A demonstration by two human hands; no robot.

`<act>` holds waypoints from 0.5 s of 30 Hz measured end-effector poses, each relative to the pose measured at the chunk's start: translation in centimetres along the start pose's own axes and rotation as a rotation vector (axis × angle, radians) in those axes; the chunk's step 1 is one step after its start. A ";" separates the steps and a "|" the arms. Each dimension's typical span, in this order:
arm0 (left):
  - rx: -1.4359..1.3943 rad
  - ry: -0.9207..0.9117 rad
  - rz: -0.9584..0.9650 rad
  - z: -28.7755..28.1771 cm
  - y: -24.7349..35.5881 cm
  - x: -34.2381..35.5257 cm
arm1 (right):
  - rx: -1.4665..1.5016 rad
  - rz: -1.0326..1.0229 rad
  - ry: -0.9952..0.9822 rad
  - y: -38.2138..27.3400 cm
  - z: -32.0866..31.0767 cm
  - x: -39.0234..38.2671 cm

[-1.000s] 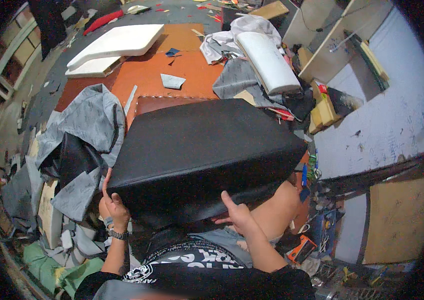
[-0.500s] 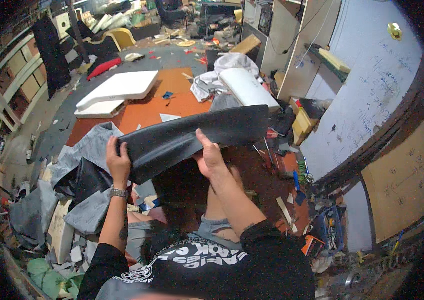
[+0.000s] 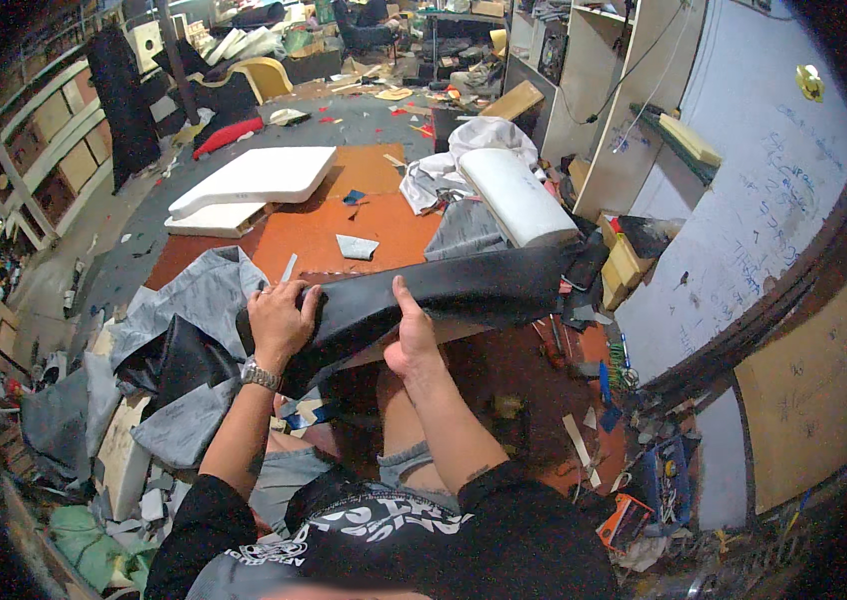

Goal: The person wraps a rectangular foam seat with black upholstery fabric, smoothing and tucking the material around the edges. They repeatedly flip the seat and use a staple gun to secure the fabric to the underside, working around all sides.

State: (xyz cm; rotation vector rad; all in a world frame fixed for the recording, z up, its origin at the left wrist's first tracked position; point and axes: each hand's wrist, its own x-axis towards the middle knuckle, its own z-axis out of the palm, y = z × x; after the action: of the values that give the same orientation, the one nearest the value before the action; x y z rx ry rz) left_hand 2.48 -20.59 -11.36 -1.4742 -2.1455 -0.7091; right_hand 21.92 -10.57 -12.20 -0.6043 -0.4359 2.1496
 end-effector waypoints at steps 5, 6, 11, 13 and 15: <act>-0.111 -0.079 -0.041 -0.9 1.0 0.7 | 0.100 0.050 -0.069 0.2 0.8 2.1; -0.128 -0.097 -0.063 -1.4 1.2 0.6 | 0.106 0.060 -0.069 0.2 0.8 2.3; -0.162 -0.214 0.096 -3.7 5.6 -2.4 | 0.081 0.118 -0.035 -0.2 0.9 0.9; -0.126 -0.253 0.133 -4.3 6.8 -3.5 | 0.022 0.082 0.019 -0.6 1.0 0.1; -0.030 -0.237 0.190 -5.0 7.1 -4.4 | -0.034 0.084 0.036 -0.9 1.0 -0.5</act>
State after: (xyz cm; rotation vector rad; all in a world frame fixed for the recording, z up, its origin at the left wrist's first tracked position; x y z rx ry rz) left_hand 11.01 -24.81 -9.05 -1.8286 -2.1315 -0.5226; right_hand 22.17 -10.55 -10.80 -0.6897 -0.4357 2.2108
